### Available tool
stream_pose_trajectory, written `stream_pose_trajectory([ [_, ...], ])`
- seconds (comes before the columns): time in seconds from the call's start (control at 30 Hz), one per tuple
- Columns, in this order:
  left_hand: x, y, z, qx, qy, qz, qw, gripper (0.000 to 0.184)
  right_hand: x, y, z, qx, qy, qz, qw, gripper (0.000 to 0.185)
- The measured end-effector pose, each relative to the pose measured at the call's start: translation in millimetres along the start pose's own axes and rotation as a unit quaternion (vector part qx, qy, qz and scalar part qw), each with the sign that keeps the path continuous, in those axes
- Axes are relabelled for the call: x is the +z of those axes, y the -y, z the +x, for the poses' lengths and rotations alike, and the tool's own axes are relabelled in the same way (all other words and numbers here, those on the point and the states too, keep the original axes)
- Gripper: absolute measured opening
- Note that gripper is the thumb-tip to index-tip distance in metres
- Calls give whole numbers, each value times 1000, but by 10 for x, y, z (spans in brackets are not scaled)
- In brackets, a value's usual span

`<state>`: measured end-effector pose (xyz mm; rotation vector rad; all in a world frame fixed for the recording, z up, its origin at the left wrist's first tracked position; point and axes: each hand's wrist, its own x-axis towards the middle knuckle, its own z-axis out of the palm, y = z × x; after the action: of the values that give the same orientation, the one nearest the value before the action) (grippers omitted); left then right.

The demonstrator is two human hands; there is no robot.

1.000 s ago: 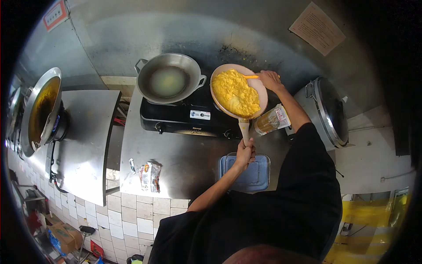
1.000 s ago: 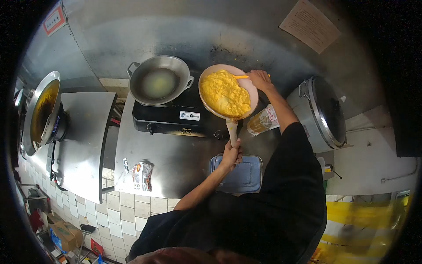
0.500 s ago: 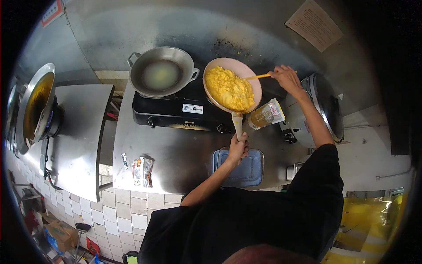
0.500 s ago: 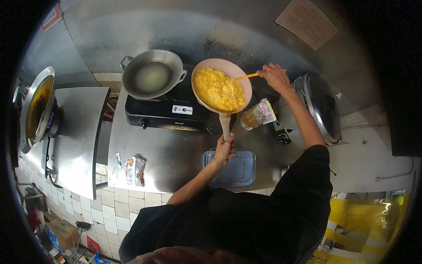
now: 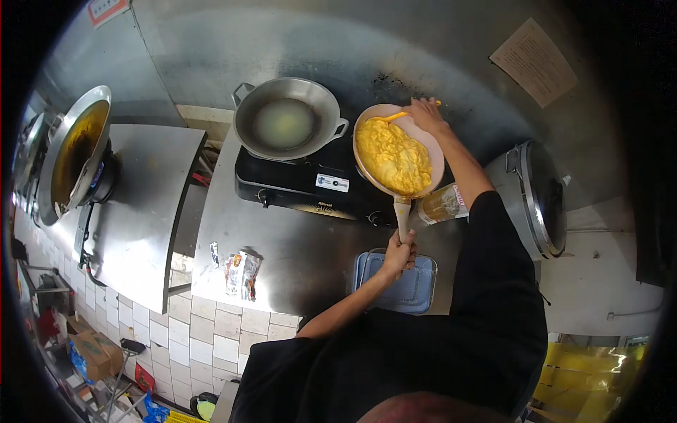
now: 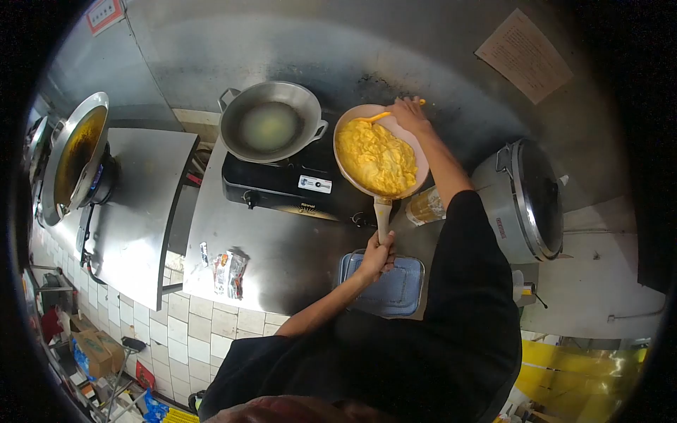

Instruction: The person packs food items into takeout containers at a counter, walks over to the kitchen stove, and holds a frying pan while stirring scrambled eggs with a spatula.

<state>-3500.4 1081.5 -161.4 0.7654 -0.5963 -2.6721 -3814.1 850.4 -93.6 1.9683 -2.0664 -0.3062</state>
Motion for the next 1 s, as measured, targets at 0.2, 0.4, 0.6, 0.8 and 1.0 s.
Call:
stream_pose_trajectory([
  [0.2,20,-20,-12,-3,-4,-9,1000,22,-426,153,-87,-199,35,-3,979,42],
  [0.4,-13,15,26,-10,0,-19,1000,22,-869,-2,-690,-251,-2,-5,968,49],
  [0.6,-19,28,26,-9,10,-34,999,21,-1624,-137,-1112,-203,34,-51,977,39],
  [0.8,-14,61,34,1,-7,-20,1000,23,-1483,-315,-1046,-36,22,-101,994,30],
  [1.0,-29,78,39,17,-6,-3,1000,25,-1072,-100,-310,-8,52,-49,997,27],
])
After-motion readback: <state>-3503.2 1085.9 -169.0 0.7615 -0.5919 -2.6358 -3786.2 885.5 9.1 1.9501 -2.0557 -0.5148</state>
